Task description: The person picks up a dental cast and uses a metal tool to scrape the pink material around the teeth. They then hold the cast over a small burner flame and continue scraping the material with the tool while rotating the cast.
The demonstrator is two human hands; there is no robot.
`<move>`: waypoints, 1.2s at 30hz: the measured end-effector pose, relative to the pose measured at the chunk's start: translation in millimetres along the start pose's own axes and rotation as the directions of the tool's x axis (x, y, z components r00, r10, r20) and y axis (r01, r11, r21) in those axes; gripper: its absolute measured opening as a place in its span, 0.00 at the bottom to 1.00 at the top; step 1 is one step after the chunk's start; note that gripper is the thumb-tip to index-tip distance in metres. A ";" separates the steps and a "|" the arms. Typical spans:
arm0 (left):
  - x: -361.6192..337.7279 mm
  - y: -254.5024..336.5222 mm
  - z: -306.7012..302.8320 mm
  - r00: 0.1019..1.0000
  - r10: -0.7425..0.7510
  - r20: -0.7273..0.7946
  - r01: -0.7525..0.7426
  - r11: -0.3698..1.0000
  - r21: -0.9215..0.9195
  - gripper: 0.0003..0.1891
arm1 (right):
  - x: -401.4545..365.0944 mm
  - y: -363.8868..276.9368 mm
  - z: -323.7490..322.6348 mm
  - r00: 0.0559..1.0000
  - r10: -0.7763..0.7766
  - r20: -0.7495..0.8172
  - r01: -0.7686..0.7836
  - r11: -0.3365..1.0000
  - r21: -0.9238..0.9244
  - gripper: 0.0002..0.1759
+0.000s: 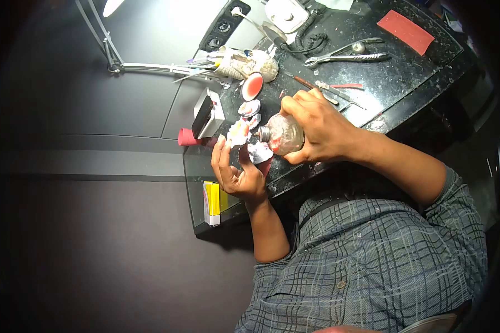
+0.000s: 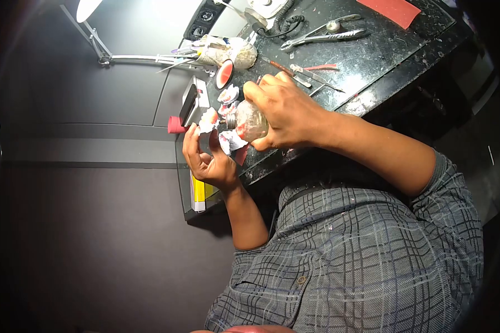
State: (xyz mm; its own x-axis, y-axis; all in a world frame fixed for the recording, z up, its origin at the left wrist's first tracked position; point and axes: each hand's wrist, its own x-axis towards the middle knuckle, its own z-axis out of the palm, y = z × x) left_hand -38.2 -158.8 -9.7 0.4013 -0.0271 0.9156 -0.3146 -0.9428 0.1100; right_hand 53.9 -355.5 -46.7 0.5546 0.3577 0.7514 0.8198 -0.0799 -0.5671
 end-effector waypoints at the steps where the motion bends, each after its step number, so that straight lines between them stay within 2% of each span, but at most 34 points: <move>1: 0.2 2.6 0.7 1.000 -0.012 0.001 0.012 1.000 -0.021 0.18 | 0.1 0.2 0.0 1.000 -0.019 0.000 0.019 1.000 0.003 0.41; 6: 0.4 6.7 1.0 1.000 -0.029 0.001 0.029 0.998 -0.054 0.18 | -0.3 0.7 0.8 0.999 -0.034 -0.010 0.034 0.999 -0.002 0.42; 9: -0.7 8.2 -1.6 1.000 -0.019 0.023 0.019 1.000 0.001 0.15 | 0.0 0.8 0.4 1.000 -0.028 -0.001 0.028 1.000 0.000 0.41; 11: -0.8 14.5 -2.0 0.992 -0.124 0.033 0.125 0.992 -0.021 0.15 | 0.1 0.6 0.3 0.999 -0.033 -0.002 0.033 0.999 0.003 0.41; 15: -2.7 7.9 -2.1 0.998 -0.064 -0.004 0.064 0.997 0.040 0.20 | 0.2 0.2 0.4 1.000 -0.009 -0.025 0.009 1.000 -0.004 0.40; 17: -1.7 14.9 -2.6 0.988 -0.151 0.022 0.152 0.988 -0.022 0.17 | 0.2 -0.1 0.4 0.999 -0.011 -0.038 0.011 1.000 0.002 0.39; 21: -1.1 10.6 -2.8 0.999 -0.048 0.009 0.048 0.998 -0.028 0.18 | 0.1 0.0 -0.4 0.999 -0.007 -0.033 0.007 1.000 -0.005 0.38; 24: -6.8 4.3 -3.1 0.994 -0.111 0.013 0.112 0.989 -0.101 0.18 | -0.4 0.5 -0.2 0.998 0.000 -0.056 0.000 1.000 -0.017 0.37; 26: -11.2 -1.1 -0.9 0.942 -0.336 0.017 0.319 0.873 -0.368 0.15 | -0.5 0.6 -0.6 0.998 0.005 -0.069 -0.006 1.000 -0.020 0.37; 27: -10.6 -0.5 -1.5 0.942 -0.337 0.015 0.318 0.874 -0.367 0.15 | -0.4 0.6 -1.4 0.997 0.032 -0.075 -0.034 0.999 -0.020 0.37; 29: -9.1 1.4 -3.2 0.848 -0.520 0.098 0.492 0.706 -0.509 0.13 | 0.0 0.2 -2.7 0.995 0.058 -0.079 -0.060 0.998 -0.020 0.37; 33: -16.1 -7.6 -7.1 0.798 -0.587 0.135 0.551 0.620 -0.559 0.13 | 0.4 -2.4 -5.5 0.991 0.119 -0.058 -0.120 0.993 -0.006 0.37; 36: -19.2 -9.7 -9.6 0.789 -0.597 0.146 0.572 0.625 -0.531 0.13 | 0.7 -1.8 -3.8 0.992 0.112 -0.059 -0.112 0.994 0.003 0.37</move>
State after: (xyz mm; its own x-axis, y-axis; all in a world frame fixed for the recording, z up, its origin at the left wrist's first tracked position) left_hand -51.1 -145.9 -24.6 0.6299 0.4934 0.5998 -0.4239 -0.4286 0.7978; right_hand 53.4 -358.6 -43.8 0.6503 0.2914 0.7016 0.7520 -0.1163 -0.6488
